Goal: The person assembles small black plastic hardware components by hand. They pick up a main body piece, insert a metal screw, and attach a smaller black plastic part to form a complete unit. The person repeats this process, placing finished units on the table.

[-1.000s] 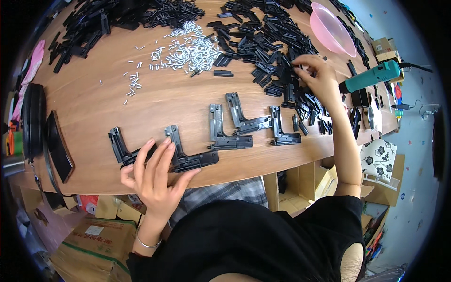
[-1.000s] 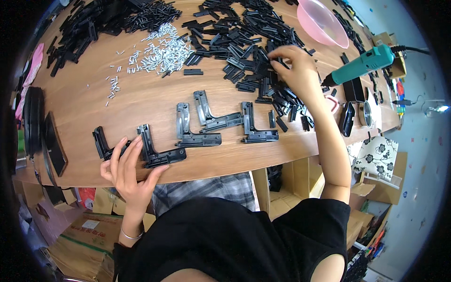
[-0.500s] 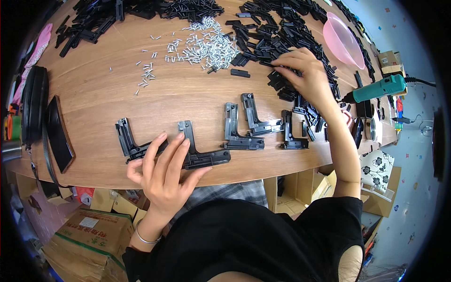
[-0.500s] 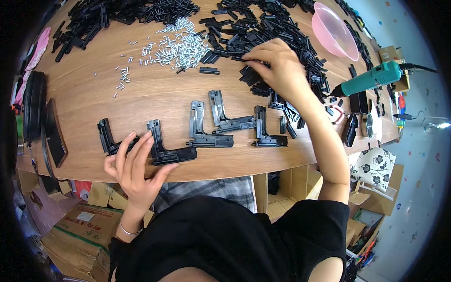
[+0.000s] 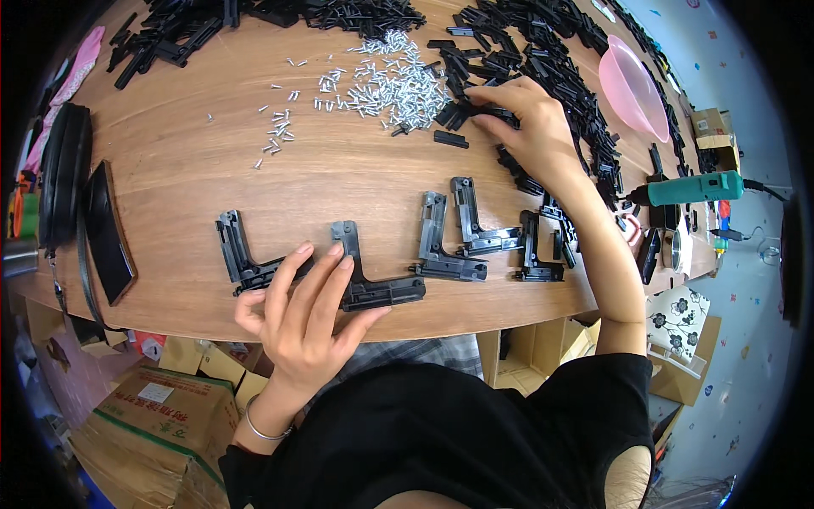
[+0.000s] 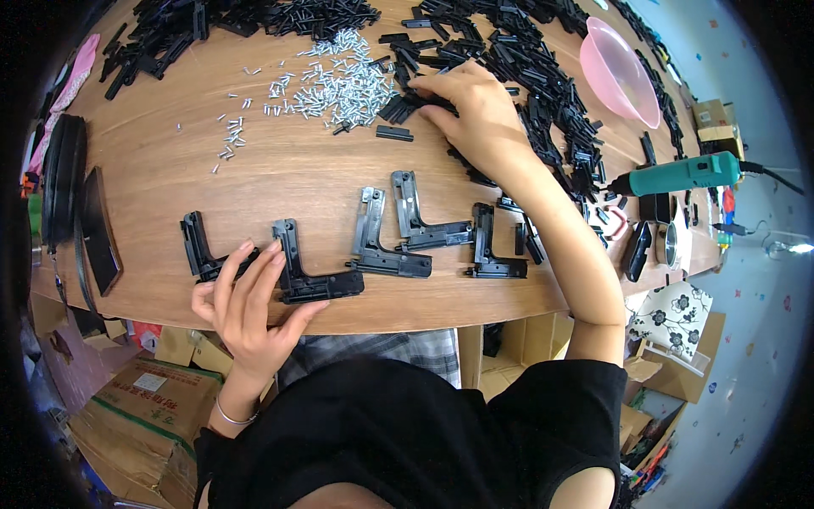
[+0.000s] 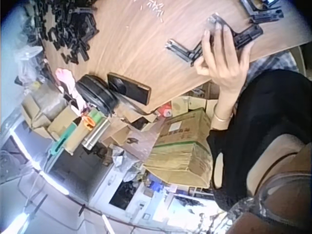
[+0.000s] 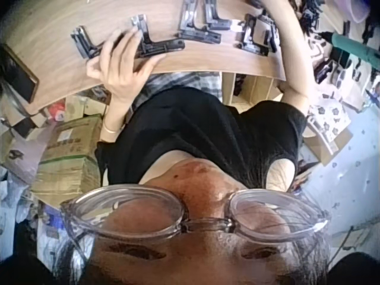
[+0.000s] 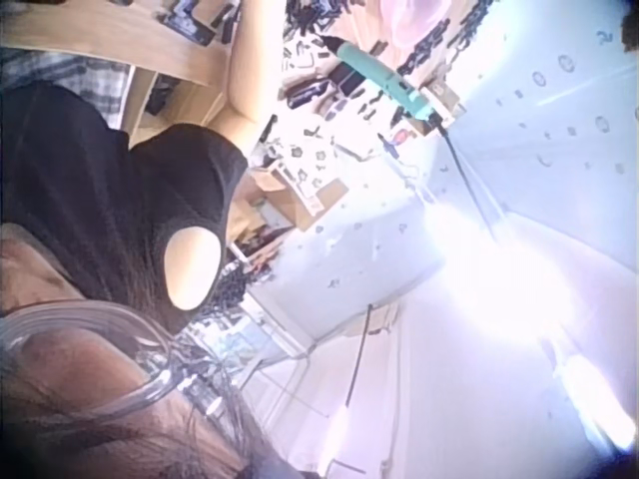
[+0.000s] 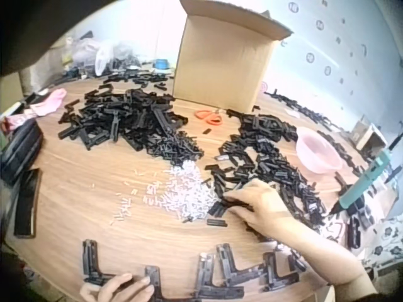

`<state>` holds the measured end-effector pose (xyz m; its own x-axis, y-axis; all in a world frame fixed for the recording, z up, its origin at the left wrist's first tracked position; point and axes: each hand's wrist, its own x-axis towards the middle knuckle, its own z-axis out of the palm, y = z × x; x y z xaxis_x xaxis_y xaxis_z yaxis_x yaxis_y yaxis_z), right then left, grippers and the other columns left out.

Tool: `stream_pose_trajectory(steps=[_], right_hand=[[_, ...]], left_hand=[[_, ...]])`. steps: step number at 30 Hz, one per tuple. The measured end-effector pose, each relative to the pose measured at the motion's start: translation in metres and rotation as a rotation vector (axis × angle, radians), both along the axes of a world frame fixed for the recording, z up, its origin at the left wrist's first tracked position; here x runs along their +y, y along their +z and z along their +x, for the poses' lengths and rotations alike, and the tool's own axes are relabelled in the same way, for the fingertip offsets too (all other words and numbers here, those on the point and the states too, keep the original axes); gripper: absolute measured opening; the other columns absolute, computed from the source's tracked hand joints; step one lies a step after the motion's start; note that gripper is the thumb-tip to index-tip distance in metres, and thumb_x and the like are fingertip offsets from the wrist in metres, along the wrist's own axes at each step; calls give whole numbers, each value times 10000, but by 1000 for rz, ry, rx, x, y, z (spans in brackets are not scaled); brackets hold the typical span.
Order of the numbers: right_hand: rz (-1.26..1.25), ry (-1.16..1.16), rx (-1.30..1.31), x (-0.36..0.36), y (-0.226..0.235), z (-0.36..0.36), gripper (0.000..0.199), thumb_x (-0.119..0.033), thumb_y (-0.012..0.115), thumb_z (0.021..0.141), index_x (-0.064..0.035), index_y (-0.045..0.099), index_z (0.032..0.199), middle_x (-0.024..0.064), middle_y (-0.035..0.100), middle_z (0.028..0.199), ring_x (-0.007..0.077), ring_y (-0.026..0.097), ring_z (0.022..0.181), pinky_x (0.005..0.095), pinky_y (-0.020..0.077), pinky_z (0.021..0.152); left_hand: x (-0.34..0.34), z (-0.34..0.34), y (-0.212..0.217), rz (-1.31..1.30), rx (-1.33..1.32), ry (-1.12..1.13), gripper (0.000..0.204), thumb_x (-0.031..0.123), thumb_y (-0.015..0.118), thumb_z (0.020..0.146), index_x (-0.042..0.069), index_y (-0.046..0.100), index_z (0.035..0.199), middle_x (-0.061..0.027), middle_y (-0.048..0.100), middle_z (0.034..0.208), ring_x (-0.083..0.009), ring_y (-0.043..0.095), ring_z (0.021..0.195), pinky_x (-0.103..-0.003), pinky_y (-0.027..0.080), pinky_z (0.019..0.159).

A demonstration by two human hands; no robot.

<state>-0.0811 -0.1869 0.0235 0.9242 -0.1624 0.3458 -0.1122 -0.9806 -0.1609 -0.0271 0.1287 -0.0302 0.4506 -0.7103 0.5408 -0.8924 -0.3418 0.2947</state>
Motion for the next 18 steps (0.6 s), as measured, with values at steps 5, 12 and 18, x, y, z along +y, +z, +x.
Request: stream_pose_trajectory(steps=[5, 12, 18], right_hand=[[386, -178, 35, 0, 8, -8, 354, -30, 655, 764, -100, 657, 1111, 59, 661, 856, 165, 604, 777, 260, 483, 705], [-4, 68, 8, -3, 5, -3, 233, -63, 684, 735, -83, 699, 967, 70, 650, 948, 241, 583, 886, 325, 483, 802], [151, 112, 9, -7, -11, 3, 168, -114, 715, 723, -61, 707, 882, 59, 658, 895, 241, 593, 856, 332, 499, 759]], left_hand=[[-2, -1, 0, -17, 12, 42, 539, 503, 706, 701, 115, 650, 1071, 7, 679, 1051, -188, 563, 1083, -369, 241, 851], [1, 1, -3, -6, -4, 2, 639, 510, 735, 683, 62, 613, 1124, -36, 667, 1088, -229, 545, 1116, -380, 231, 903], [1, 0, -3, -15, 0, 4, 627, 507, 733, 689, 70, 615, 1124, -33, 668, 1086, -226, 543, 1118, -375, 235, 891]])
